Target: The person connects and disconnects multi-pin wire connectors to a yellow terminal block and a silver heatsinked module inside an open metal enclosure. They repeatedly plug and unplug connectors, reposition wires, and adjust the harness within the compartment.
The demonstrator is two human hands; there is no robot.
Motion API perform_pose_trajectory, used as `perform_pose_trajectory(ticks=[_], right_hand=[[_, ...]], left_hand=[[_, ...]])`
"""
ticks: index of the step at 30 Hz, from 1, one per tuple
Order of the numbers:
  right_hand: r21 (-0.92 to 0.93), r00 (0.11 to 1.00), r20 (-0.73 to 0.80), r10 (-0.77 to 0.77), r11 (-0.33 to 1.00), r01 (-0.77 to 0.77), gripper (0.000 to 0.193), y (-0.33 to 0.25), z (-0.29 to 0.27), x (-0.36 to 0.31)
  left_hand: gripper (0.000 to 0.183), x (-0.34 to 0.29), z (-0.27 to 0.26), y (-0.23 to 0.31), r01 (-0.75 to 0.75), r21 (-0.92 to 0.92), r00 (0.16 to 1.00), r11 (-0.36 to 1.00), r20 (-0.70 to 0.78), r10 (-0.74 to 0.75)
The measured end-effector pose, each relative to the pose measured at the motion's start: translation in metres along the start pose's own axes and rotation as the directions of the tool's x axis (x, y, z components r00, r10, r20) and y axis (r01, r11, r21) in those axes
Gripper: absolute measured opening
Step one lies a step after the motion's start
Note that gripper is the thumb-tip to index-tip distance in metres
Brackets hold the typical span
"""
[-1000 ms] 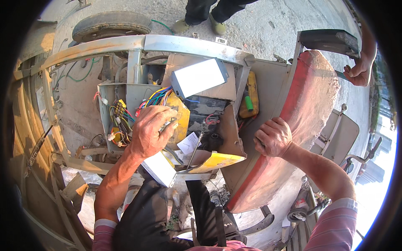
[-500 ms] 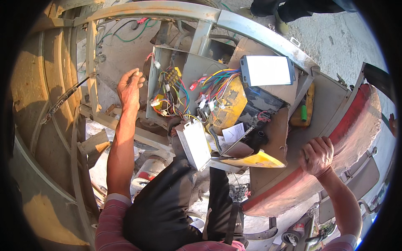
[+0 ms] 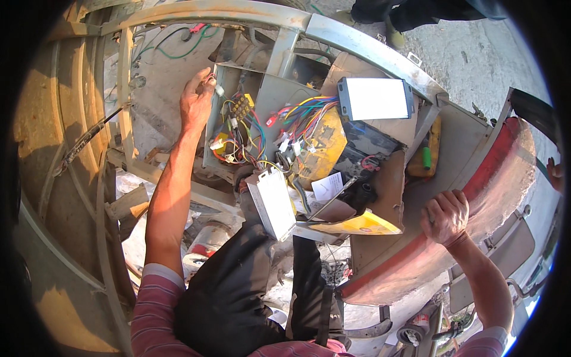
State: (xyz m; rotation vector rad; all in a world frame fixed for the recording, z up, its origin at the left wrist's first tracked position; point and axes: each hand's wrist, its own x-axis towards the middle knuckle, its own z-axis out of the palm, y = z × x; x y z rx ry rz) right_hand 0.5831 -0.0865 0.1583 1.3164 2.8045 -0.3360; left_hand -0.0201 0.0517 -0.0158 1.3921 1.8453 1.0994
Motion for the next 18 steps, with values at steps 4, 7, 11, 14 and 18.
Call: perform_pose_trajectory(ticks=[4,7,11,14,18], right_hand=[[-0.001,1.0,0.005,0.004,1.0,-0.004,0.016,0.0,0.0,-0.001],[-0.004,1.0,0.005,0.005,1.0,-0.005,0.016,0.002,0.0,-0.002],[-0.001,1.0,0.001,0.006,1.0,-0.006,0.016,0.002,0.0,-0.002],[-0.001,1.0,-0.009,0.01,1.0,-0.01,0.016,0.0,0.001,-0.001],[-0.004,1.0,0.018,0.018,1.0,-0.018,0.016,0.0,0.0,-0.001]], left_hand=[[0.027,0.009,-0.001,0.008,-0.11,0.099,0.992,0.989,0.069,0.103],[0.025,0.001,-0.004,0.014,-0.106,0.024,0.994,0.994,0.015,0.106],[0.02,-0.025,-0.012,0.025,-0.092,-0.147,0.994,0.985,0.039,0.099],[0.019,-0.041,-0.016,0.032,0.046,-0.31,0.997,0.95,0.071,-0.025],[0.018,-0.046,-0.017,0.035,0.109,-0.44,0.99,0.892,0.132,-0.056]])
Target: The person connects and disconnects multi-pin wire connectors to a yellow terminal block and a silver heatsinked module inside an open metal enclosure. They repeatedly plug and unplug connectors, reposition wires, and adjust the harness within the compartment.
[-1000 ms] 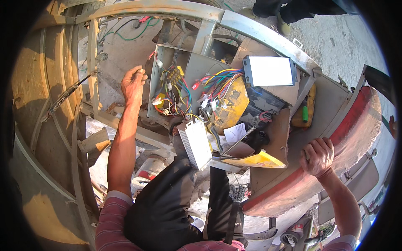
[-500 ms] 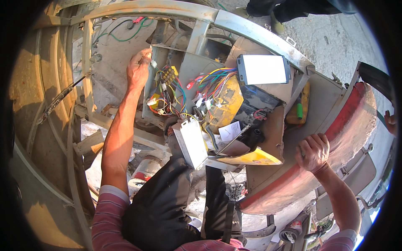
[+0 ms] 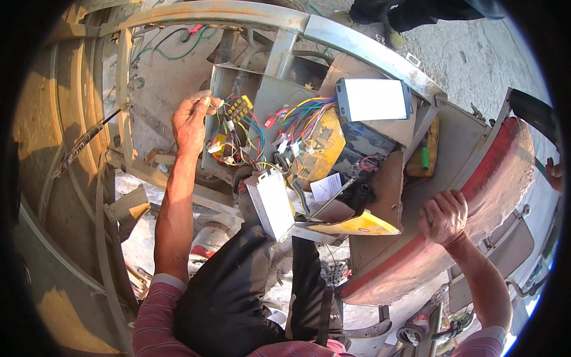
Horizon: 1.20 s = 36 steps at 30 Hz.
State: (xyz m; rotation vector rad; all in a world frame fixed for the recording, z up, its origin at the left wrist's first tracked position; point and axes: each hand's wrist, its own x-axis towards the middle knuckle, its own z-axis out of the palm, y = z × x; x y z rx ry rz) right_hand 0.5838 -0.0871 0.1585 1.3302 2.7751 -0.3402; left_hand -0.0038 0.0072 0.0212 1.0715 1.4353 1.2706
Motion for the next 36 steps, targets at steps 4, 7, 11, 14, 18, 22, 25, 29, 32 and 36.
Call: perform_pose_trajectory(ticks=[4,7,11,14,18,22,25,29,32,36], right_hand=[[-0.01,1.0,-0.02,-0.001,1.0,0.001,0.016,-0.001,0.001,0.0],[-0.004,1.0,-0.017,0.01,1.0,-0.01,0.015,-0.002,0.001,0.0],[-0.009,1.0,-0.015,0.005,1.0,-0.005,0.016,-0.001,0.001,0.0],[-0.012,1.0,-0.006,0.01,1.0,-0.01,0.016,-0.001,0.001,-0.001],[-0.009,1.0,0.004,0.02,1.0,-0.02,0.016,-0.001,0.001,-0.001],[-0.012,1.0,-0.016,0.003,1.0,-0.003,0.016,-0.002,0.0,0.001],[-0.019,0.999,-0.039,-0.013,1.0,0.012,0.017,-0.002,0.0,0.003],[-0.016,1.0,-0.028,-0.008,1.0,0.007,0.017,-0.003,0.0,0.003],[-0.014,1.0,-0.016,0.003,1.0,-0.003,0.017,-0.003,-0.001,0.002],[-0.011,1.0,-0.005,0.016,1.0,-0.016,0.017,-0.003,-0.001,0.003]], left_hand=[[0.018,0.014,0.0,-0.005,0.136,-0.203,0.991,0.97,0.019,-0.135],[0.015,0.025,0.002,-0.012,0.187,-0.295,0.982,0.937,0.07,-0.174],[0.016,0.026,0.003,-0.02,0.195,-0.269,0.979,0.943,0.111,-0.171],[0.021,0.024,0.003,-0.022,0.208,-0.279,0.972,0.937,0.163,-0.167],[0.026,0.021,0.003,-0.022,0.188,-0.277,0.969,0.942,0.208,-0.132],[0.021,0.02,0.003,-0.021,0.178,-0.309,0.972,0.934,0.203,-0.118],[0.016,0.019,0.0,-0.021,0.228,-0.313,0.967,0.922,0.182,-0.178],[0.01,0.02,-0.001,-0.023,0.247,-0.312,0.965,0.917,0.164,-0.204],[0.01,0.022,-0.001,-0.023,0.252,-0.286,0.964,0.924,0.155,-0.215],[0.014,0.021,0.001,-0.021,0.246,-0.284,0.968,0.927,0.128,-0.218]])
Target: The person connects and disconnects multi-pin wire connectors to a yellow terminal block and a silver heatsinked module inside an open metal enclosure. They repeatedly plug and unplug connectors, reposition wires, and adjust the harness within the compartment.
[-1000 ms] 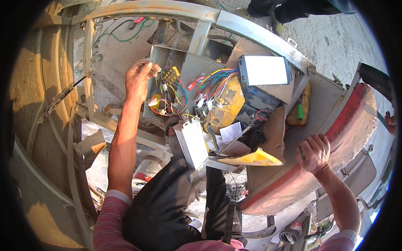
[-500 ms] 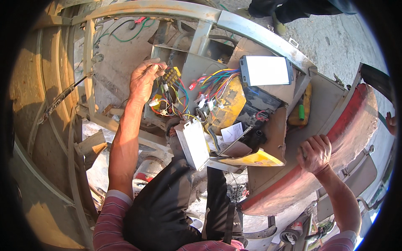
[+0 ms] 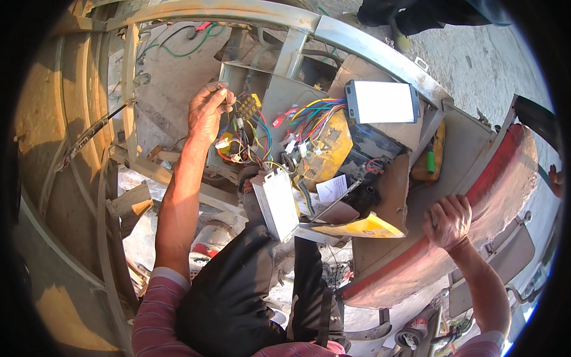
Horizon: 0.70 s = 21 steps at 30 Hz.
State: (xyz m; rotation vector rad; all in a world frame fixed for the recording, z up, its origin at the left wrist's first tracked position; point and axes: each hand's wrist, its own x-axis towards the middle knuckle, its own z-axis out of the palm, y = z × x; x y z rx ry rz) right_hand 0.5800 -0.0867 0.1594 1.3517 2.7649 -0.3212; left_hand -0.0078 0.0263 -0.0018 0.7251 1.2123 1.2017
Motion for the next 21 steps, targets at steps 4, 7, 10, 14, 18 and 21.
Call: perform_pose_trajectory(ticks=[4,7,10,14,18,21], right_hand=[[-0.013,1.0,-0.017,-0.011,1.0,0.011,0.016,0.0,0.0,0.0],[-0.003,1.0,-0.006,-0.01,1.0,0.01,0.016,0.0,0.0,-0.001],[-0.007,1.0,-0.007,-0.01,1.0,0.01,0.016,-0.001,0.0,-0.001],[-0.018,1.0,-0.013,-0.006,1.0,0.005,0.015,-0.001,0.0,0.0],[-0.001,1.0,-0.007,0.003,1.0,-0.003,0.015,-0.001,0.001,0.001],[-0.002,1.0,-0.006,0.0,1.0,0.0,0.015,-0.002,0.0,0.001]], left_hand=[[0.018,-0.003,0.001,0.0,0.002,0.001,1.0,1.0,-0.013,-0.002],[0.018,-0.004,0.001,0.0,-0.01,-0.016,1.0,1.0,-0.013,0.01],[0.016,-0.004,0.0,0.002,-0.001,0.003,0.999,1.0,-0.04,0.002],[0.013,-0.004,-0.001,0.004,0.002,0.055,0.998,0.999,-0.057,0.001],[0.01,-0.003,-0.004,0.005,-0.032,0.058,0.996,0.998,-0.083,0.037],[0.008,-0.003,-0.009,0.006,-0.055,0.017,0.99,0.998,-0.125,0.057]])
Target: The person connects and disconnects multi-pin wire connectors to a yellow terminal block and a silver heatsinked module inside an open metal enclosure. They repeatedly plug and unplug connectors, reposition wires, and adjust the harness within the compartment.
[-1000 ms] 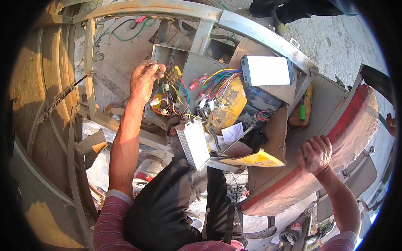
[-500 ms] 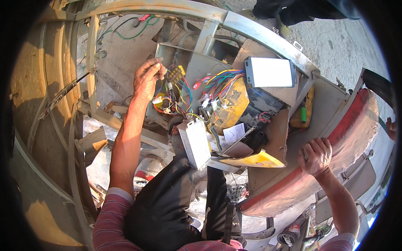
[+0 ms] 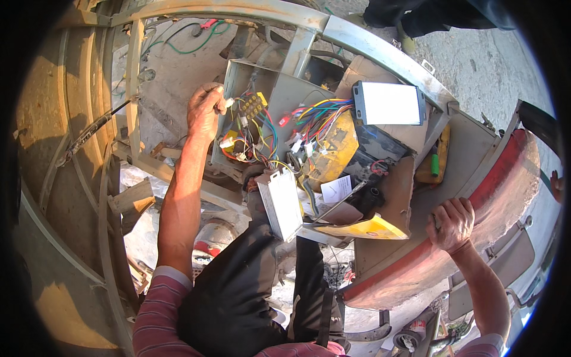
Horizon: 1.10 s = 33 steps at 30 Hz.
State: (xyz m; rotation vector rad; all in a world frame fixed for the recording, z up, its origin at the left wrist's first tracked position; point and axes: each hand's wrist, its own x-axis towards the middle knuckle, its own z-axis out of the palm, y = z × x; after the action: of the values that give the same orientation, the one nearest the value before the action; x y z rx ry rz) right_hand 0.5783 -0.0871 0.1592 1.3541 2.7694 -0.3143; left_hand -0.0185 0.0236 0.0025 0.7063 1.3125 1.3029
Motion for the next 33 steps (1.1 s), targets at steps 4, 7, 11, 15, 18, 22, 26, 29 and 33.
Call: perform_pose_trajectory(ticks=[4,7,11,15,18,22,26,29,33], right_hand=[[-0.006,1.0,-0.007,0.0,1.0,0.0,0.016,0.0,0.0,0.0],[-0.003,1.0,-0.012,-0.005,1.0,0.005,0.016,0.0,0.001,0.0],[0.004,1.0,0.0,0.0,1.0,0.0,0.016,0.0,0.0,-0.001],[0.004,1.0,0.008,0.006,1.0,-0.006,0.015,0.0,0.0,-0.001],[0.006,1.0,0.003,0.001,1.0,-0.001,0.015,0.0,0.001,-0.001],[0.004,1.0,-0.004,0.0,1.0,0.0,0.015,0.001,0.001,-0.002],[-0.002,1.0,0.004,0.007,1.0,-0.007,0.015,0.001,0.002,-0.004],[-0.007,1.0,0.01,0.017,1.0,-0.017,0.014,0.001,0.002,-0.004],[-0.004,1.0,0.0,-0.006,1.0,0.006,0.015,0.001,0.002,-0.002]], left_hand=[[0.008,-0.001,-0.013,0.003,0.022,-0.095,0.999,0.995,-0.023,-0.024],[0.009,-0.005,-0.023,0.002,0.047,-0.206,0.998,0.977,0.041,-0.04],[0.008,-0.011,-0.038,0.003,0.056,-0.399,0.992,0.915,0.125,-0.006],[0.009,-0.023,-0.045,0.004,0.027,-0.509,0.996,0.861,0.088,0.02],[0.01,-0.034,-0.049,0.008,0.004,-0.434,0.998,0.901,0.053,0.021],[0.009,-0.048,-0.051,0.01,0.003,-0.377,1.0,0.926,-0.004,-0.004],[0.009,-0.052,-0.048,0.005,0.037,-0.465,0.99,0.885,0.135,0.03],[0.009,-0.053,-0.045,0.002,0.064,-0.487,0.978,0.871,0.205,0.043],[0.009,-0.057,-0.041,0.002,0.11,-0.488,0.98,0.866,0.198,-0.012]])
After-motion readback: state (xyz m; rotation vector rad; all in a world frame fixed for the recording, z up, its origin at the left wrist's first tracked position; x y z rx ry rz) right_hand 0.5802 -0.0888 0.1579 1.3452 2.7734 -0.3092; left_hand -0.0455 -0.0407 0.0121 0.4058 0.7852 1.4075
